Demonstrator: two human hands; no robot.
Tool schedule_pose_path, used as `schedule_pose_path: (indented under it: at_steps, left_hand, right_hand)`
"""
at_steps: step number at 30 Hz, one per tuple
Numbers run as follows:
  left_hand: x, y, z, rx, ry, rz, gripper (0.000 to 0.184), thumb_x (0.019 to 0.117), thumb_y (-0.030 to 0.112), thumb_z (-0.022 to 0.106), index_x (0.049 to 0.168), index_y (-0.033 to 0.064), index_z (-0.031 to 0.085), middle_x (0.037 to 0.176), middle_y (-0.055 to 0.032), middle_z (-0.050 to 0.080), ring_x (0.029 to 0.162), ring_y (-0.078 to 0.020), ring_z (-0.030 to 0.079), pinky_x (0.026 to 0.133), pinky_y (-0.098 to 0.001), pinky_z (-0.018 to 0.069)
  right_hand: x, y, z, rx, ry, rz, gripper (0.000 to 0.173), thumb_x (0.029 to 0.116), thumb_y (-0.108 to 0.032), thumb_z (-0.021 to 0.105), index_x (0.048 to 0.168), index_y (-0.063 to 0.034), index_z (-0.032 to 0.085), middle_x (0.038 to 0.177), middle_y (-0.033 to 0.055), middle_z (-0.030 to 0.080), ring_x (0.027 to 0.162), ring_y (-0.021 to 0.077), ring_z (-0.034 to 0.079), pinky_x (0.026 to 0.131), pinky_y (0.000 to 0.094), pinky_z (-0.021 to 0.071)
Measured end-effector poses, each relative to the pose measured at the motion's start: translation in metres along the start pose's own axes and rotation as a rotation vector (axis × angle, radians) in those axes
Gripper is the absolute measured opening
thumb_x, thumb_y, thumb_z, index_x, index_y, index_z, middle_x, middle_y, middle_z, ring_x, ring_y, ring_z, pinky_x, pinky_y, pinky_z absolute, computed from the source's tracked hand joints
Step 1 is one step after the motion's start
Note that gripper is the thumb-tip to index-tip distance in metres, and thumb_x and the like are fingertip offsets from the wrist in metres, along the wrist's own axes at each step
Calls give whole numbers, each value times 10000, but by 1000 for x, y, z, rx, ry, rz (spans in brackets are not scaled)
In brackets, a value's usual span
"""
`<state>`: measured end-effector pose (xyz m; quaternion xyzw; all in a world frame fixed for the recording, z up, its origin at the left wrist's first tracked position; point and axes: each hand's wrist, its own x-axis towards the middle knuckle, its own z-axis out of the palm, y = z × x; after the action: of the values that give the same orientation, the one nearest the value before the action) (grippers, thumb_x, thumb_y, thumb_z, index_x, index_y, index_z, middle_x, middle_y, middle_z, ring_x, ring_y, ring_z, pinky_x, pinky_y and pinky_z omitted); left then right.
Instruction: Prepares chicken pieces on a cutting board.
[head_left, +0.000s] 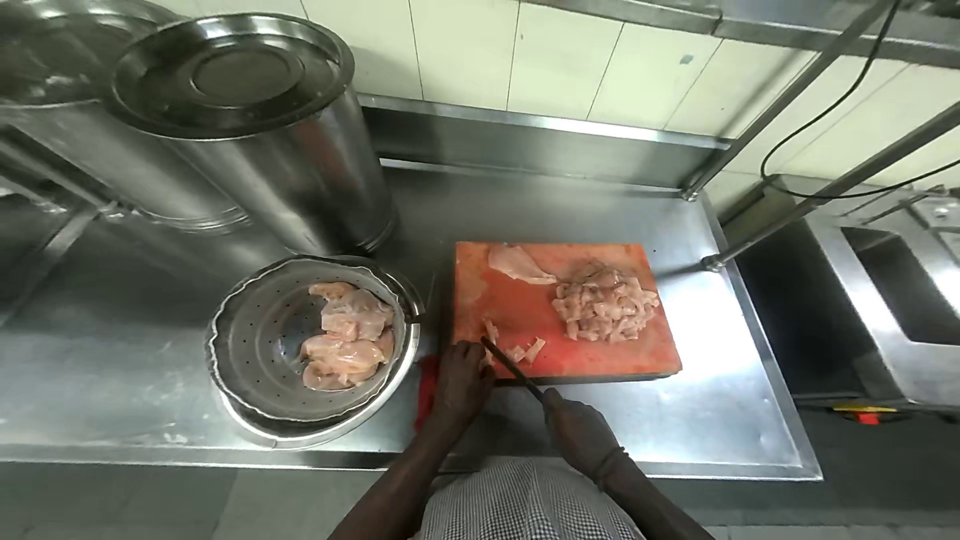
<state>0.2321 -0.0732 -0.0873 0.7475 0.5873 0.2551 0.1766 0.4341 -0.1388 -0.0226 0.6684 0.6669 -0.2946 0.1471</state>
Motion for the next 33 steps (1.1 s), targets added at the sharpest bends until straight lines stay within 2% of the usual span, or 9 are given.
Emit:
schedule_pose_path:
  at_steps: [4, 7, 12, 17, 22, 25, 28, 31, 33]
  left_hand:
    - [0, -1, -5, -20, -6, 1, 207, 871, 106, 754, 1057, 23, 715, 1005, -164, 680, 982, -331, 673, 886, -492, 571]
    - [2, -3, -3, -10, 25, 43, 142, 865, 93, 756, 984, 23, 724, 954, -152, 681, 936, -318, 680, 856, -482, 579]
    - [4, -1, -2, 22, 15, 45, 120, 859, 102, 769, 948, 25, 742, 995, -155, 708, 970, -332, 691, 888, -505, 575]
    - [8, 8, -6, 29, -45, -101, 150, 924, 141, 724, 1021, 26, 731, 1020, -176, 710, 977, -353, 700, 886, -526, 578]
    - [10, 8, -23, -46, -45, -257, 175, 959, 148, 691, 1086, 28, 700, 1064, -188, 700, 945, -355, 701, 833, -561, 583]
    - [13, 12, -31, -78, -43, -256, 207, 983, 116, 648, 1168, 42, 703, 1147, -212, 682, 988, -377, 691, 843, -582, 574]
    - [30, 26, -31, -67, -193, -270, 336, 997, 165, 647, 1309, 40, 662, 1287, -242, 631, 1150, -408, 644, 959, -582, 541]
    - [58, 47, -20, -33, -399, -300, 650, 882, 348, 808, 1398, 22, 584, 1446, -240, 522, 1301, -404, 553, 1059, -560, 491]
    - [60, 60, -8, -21, -435, -202, 678, 809, 346, 882, 1346, 27, 618, 1466, -241, 511, 1308, -429, 538, 1042, -592, 493]
  right_hand:
    - [4, -7, -5, -56, -27, -26, 327, 1096, -272, 342, 1311, -117, 533, 999, 154, 704, 967, 351, 714, 826, 509, 563]
    - [15, -17, -5, -81, -13, -60, 353, 1083, -233, 360, 1373, -108, 518, 1034, 169, 711, 989, 363, 714, 839, 523, 563]
    - [47, -33, 6, -67, 27, -110, 320, 1081, -206, 391, 1348, -71, 505, 1042, 183, 707, 1002, 373, 713, 839, 539, 570]
    - [36, -3, 21, -19, -19, -70, 368, 1089, -235, 371, 1405, -88, 490, 1064, 202, 702, 993, 398, 708, 837, 553, 559]
    - [0, 43, 32, 50, -47, -18, 360, 1091, -308, 371, 1313, -86, 546, 1061, 197, 702, 1023, 396, 698, 870, 570, 545]
    - [-20, 88, 59, 363, 290, -35, 323, 1051, -239, 465, 1214, -17, 633, 856, 170, 694, 805, 348, 704, 762, 540, 566]
    - [-31, 122, 81, 682, 497, 132, 285, 1036, -200, 504, 1192, -4, 640, 721, 112, 626, 575, 239, 614, 572, 461, 548]
    - [-40, 150, 90, 966, 547, 318, 261, 1064, -180, 493, 1220, 2, 597, 676, 101, 572, 489, 214, 564, 484, 419, 537]
    - [-45, 161, 96, 1145, 604, 387, 226, 1063, -152, 494, 1197, 8, 579, 633, 78, 537, 450, 191, 540, 441, 383, 527]
